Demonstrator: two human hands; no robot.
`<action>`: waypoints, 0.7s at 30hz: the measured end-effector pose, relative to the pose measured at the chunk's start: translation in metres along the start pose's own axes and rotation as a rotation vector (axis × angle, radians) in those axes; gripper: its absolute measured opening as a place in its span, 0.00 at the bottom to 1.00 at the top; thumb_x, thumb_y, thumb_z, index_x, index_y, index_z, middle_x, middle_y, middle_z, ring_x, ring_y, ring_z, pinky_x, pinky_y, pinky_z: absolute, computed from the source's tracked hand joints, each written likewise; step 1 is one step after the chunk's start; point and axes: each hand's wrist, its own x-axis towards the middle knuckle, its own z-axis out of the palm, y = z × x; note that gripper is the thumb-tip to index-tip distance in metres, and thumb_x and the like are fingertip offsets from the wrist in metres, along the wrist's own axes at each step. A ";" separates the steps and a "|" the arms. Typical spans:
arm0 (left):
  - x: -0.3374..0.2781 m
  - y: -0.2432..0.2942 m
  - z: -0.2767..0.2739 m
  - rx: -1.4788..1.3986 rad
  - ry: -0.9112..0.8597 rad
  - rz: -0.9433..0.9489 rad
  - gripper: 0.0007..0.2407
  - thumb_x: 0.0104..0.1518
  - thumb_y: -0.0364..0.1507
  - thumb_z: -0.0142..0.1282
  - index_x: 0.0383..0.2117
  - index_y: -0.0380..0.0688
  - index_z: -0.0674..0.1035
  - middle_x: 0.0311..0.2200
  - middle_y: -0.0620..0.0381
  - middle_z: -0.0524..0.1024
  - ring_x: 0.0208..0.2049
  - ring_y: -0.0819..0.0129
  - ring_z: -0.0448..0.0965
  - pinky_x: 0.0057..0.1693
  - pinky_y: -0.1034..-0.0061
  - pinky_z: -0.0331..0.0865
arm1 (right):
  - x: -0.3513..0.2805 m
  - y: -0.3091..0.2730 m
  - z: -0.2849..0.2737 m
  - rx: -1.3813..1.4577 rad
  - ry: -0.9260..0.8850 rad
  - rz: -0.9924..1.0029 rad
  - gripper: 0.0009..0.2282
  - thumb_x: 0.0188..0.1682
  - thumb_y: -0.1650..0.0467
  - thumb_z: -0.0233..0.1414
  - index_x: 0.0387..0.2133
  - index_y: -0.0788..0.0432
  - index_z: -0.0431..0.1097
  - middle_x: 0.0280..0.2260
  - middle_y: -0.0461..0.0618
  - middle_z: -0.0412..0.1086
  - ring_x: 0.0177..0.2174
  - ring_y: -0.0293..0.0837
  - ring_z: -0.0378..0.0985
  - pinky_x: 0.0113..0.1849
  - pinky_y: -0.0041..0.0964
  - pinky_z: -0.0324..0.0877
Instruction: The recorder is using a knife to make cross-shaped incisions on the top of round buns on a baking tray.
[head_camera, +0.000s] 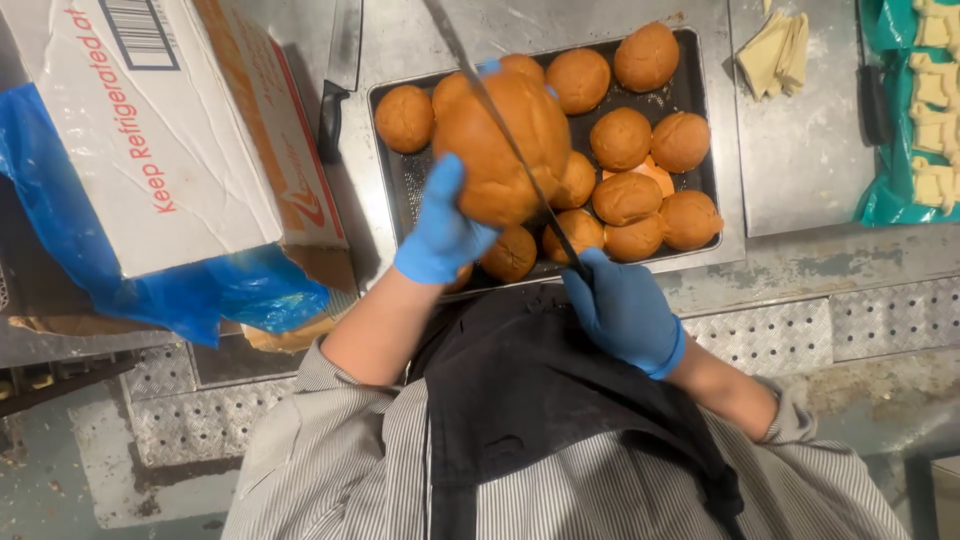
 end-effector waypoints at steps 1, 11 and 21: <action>0.000 -0.006 0.000 -0.001 -0.005 0.003 0.41 0.58 0.51 0.61 0.72 0.42 0.56 0.69 0.47 0.62 0.70 0.51 0.64 0.75 0.53 0.60 | 0.013 -0.006 -0.002 -0.005 0.001 -0.003 0.07 0.51 0.72 0.55 0.36 0.66 0.67 0.20 0.64 0.70 0.22 0.64 0.75 0.23 0.53 0.65; -0.010 -0.013 0.016 -0.010 0.008 0.041 0.39 0.60 0.49 0.59 0.73 0.43 0.55 0.70 0.50 0.60 0.71 0.55 0.61 0.76 0.56 0.56 | 0.010 0.009 0.009 0.159 -0.080 0.089 0.08 0.54 0.70 0.52 0.31 0.65 0.66 0.21 0.63 0.70 0.22 0.61 0.75 0.24 0.46 0.65; -0.009 0.023 -0.008 0.024 -0.116 -0.057 0.43 0.62 0.60 0.46 0.76 0.40 0.53 0.74 0.43 0.56 0.74 0.47 0.59 0.76 0.50 0.59 | 0.017 -0.015 -0.038 -0.113 -0.162 0.035 0.08 0.53 0.68 0.56 0.29 0.62 0.70 0.19 0.61 0.71 0.20 0.59 0.75 0.23 0.45 0.65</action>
